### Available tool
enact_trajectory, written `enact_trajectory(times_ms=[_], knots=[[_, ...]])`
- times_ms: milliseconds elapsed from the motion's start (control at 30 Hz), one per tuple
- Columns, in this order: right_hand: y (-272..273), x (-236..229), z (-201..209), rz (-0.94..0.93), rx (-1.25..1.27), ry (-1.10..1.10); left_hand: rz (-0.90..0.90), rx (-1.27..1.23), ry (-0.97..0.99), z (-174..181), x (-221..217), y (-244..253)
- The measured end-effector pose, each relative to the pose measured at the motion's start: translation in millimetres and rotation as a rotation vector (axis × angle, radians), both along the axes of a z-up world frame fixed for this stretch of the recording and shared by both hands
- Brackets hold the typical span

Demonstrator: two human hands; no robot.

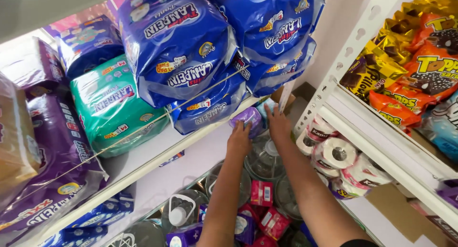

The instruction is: The person is sitting on the floor in a store aisle, cleaning various packaged products with a green cloth. They wipe the surfaces of multiple items, including purple and blue packages, and place them back on the shelf.

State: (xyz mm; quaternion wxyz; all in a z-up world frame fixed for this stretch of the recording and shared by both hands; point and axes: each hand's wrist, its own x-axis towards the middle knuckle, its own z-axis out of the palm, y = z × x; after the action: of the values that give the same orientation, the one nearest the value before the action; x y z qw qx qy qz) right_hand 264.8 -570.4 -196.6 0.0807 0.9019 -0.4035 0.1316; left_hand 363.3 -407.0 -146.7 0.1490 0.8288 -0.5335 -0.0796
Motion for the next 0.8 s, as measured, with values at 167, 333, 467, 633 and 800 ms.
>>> enact_trajectory(times_ms=[167, 333, 467, 633, 800], knots=[[-3, -4, 0, 0.045, 0.011, 0.077, -0.008, 0.006, -0.053, -20, 7, -10], [3, -23, 18, 0.086, 0.186, 0.015, -0.020, 0.072, -0.221, -21, 0, -19], [19, -43, 56, 0.194, 0.333, 0.007, -0.011, 0.107, -0.164, -9, -8, -19], [28, -57, 52, 0.273, 0.079, 0.073, -0.045, -0.010, 0.003, 9, -17, -12], [81, -90, 53, 0.509, -0.350, -0.450, -0.012, -0.472, 0.399, 21, -56, 14]])
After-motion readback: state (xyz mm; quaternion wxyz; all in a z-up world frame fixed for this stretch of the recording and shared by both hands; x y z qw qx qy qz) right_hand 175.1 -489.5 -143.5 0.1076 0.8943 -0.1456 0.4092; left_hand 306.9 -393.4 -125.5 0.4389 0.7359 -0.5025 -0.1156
